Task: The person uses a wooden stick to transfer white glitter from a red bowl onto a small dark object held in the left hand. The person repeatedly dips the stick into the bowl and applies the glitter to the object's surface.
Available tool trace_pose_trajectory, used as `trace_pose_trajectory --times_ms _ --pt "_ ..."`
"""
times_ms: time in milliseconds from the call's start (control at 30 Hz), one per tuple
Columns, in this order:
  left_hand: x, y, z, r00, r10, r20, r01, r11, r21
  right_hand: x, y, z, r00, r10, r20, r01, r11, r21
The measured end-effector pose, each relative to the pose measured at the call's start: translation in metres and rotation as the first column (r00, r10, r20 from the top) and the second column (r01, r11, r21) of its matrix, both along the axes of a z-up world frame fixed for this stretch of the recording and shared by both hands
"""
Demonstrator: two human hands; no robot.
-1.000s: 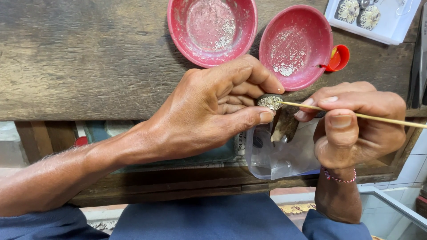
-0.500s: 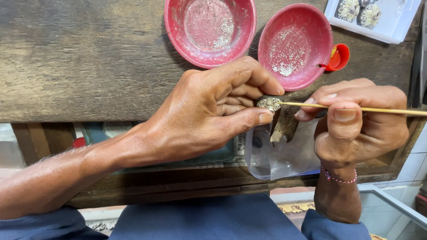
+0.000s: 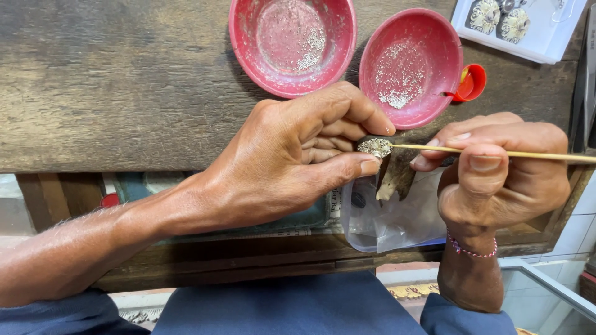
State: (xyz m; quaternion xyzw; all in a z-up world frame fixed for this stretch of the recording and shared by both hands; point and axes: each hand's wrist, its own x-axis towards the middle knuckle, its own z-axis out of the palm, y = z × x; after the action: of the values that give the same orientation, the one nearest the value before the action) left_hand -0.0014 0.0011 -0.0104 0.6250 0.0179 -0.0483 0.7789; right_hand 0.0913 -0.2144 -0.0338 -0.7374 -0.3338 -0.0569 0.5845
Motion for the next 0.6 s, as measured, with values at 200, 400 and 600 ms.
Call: trace_pose_trajectory --times_ms 200,400,600 --pt "0.001 0.0 0.0 1.0 -0.004 -0.006 0.003 1.0 -0.01 0.004 0.0 -0.005 1.0 0.022 0.01 -0.022 0.998 0.053" --pt "0.003 0.004 0.006 1.0 -0.004 0.016 0.003 0.999 0.045 0.0 0.011 0.014 0.998 -0.056 0.023 0.056 0.998 0.001" --pt "0.005 0.005 0.003 0.998 0.001 0.068 -0.008 0.995 0.1 0.027 -0.011 -0.001 0.992 0.074 0.107 -0.055 0.984 -0.171"
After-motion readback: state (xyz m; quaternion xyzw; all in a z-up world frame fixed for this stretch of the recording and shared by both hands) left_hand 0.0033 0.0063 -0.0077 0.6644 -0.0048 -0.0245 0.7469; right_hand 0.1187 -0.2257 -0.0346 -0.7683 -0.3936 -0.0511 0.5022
